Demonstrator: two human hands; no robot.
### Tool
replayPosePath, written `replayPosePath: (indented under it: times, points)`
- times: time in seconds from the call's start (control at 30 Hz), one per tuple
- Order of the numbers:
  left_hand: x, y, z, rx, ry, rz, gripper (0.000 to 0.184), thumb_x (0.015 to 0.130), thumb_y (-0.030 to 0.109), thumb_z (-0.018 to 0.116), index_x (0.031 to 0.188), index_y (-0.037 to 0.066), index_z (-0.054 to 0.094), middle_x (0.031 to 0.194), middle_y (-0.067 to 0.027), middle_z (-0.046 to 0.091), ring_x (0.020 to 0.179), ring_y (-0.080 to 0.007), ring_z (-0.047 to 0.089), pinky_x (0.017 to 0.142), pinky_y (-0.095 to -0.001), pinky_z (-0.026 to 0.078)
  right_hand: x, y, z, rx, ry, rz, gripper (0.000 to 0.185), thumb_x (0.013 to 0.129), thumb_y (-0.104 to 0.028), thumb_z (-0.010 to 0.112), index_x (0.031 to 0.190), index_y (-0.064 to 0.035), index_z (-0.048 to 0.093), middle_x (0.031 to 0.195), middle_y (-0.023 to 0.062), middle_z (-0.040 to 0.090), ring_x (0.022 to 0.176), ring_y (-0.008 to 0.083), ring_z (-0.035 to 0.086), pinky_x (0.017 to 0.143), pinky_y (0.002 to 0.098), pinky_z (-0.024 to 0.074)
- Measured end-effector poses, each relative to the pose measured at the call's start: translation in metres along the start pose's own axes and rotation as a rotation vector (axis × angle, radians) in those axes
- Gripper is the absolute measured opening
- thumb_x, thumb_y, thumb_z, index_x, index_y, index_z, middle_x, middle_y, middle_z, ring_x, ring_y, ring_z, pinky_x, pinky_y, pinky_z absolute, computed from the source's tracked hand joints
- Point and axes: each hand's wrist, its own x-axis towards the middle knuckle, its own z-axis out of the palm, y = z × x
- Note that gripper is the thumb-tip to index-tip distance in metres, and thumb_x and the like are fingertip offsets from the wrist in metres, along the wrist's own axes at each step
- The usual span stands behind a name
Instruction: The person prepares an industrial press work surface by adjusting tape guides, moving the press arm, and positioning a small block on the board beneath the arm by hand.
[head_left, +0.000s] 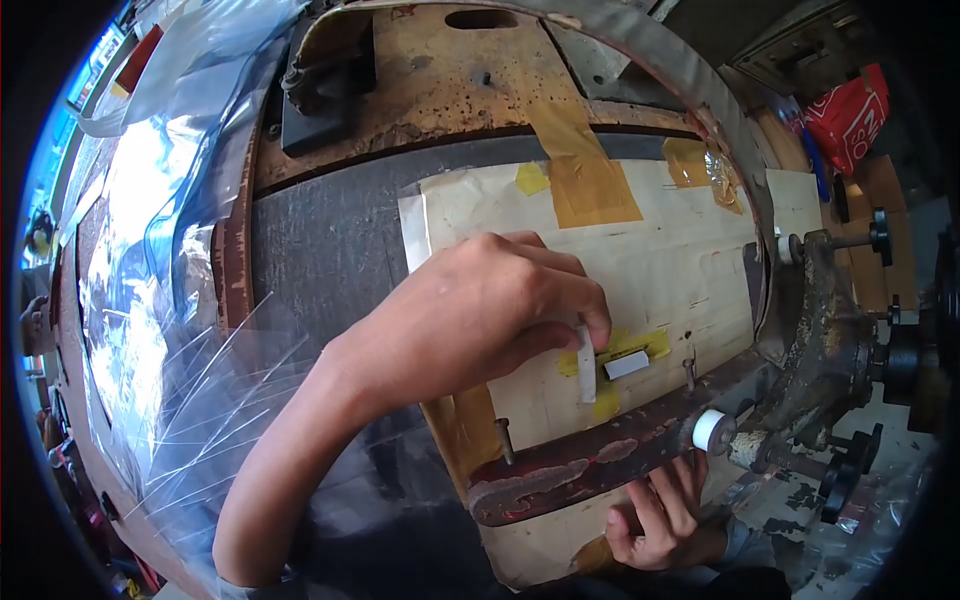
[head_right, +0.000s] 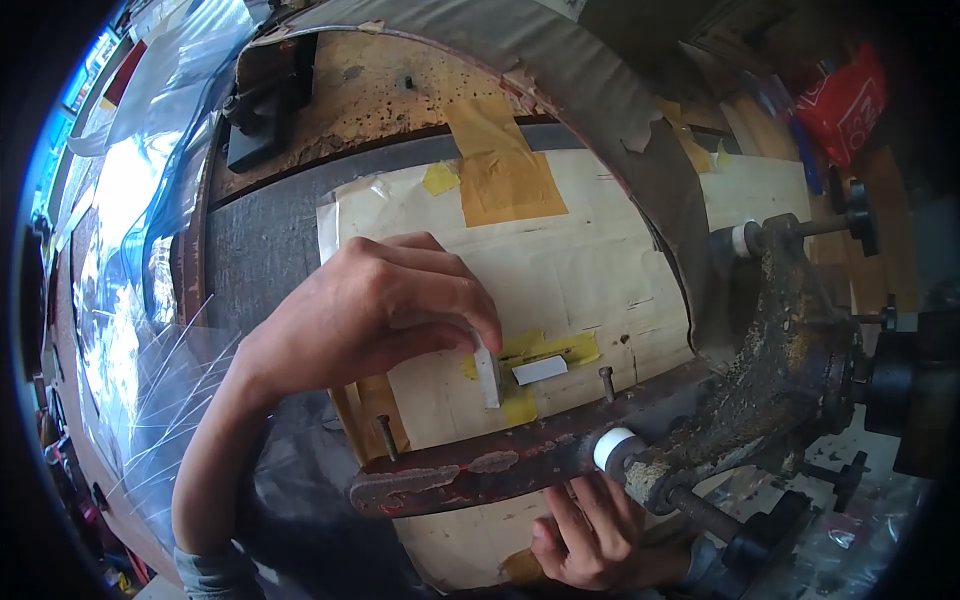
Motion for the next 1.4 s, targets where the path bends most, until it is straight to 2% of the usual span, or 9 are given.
replayPosePath:
  times: [0.07, 0.47, 1.07, 1.4]
  points:
    - [0.0, -0.002, 0.005, 0.052, 0.021, 0.056, 0.013, 0.075, 0.009, 0.069, 0.088, 0.009, 0.069, 0.089, -0.0009, 0.067, 0.086, -0.0218, 0.062, 0.078, -0.0344, 0.051, 0.001, 0.0, -0.001, 0.006, -0.015, -0.001, 0.039, 0.078, -0.025, 0.056, 0.096, 0.009, 0.062, 0.104, 0.0291, 0.057, 0.099, 0.05, 0.051, 0.094, 0.0677, 0.0285]
    - [0.001, 0.004, 0.01, 0.137, -0.014, 0.014, 0.012, 0.075, 0.012, 0.069, 0.087, 0.012, 0.07, 0.088, 0.0012, 0.067, 0.085, -0.02, 0.06, 0.077, -0.0334, 0.05, 0.004, -0.001, 0.0, 0.014, 0.008, -0.012, 0.034, 0.077, -0.023, 0.057, 0.088, 0.0082, 0.062, 0.103, 0.0277, 0.057, 0.093, 0.0475, 0.052, 0.083, 0.0631, 0.0352]
    - [0.0, 0.001, 0.015, 0.152, 0.021, 0.071, 0.014, 0.075, 0.012, 0.068, 0.088, 0.014, 0.071, 0.088, -0.0002, 0.065, 0.083, -0.0196, 0.062, 0.076, -0.0343, 0.049, 0.003, -0.001, 0.002, 0.005, 0.039, -0.006, 0.027, 0.076, -0.021, 0.058, 0.086, 0.0032, 0.062, 0.102, 0.0263, 0.056, 0.09, 0.0447, 0.052, 0.082, 0.0608, 0.0366]
    - [-0.001, 0.001, 0.016, 0.182, 0.022, 0.051, 0.013, 0.076, 0.013, 0.068, 0.088, 0.015, 0.072, 0.089, 0.0019, 0.066, 0.085, -0.0178, 0.062, 0.078, -0.0331, 0.049, 0.005, -0.001, -0.001, 0.009, 0.003, 0.005, 0.025, 0.076, -0.021, 0.057, 0.084, 0.0019, 0.062, 0.101, 0.0252, 0.057, 0.091, 0.0434, 0.053, 0.081, 0.0563, 0.0383]
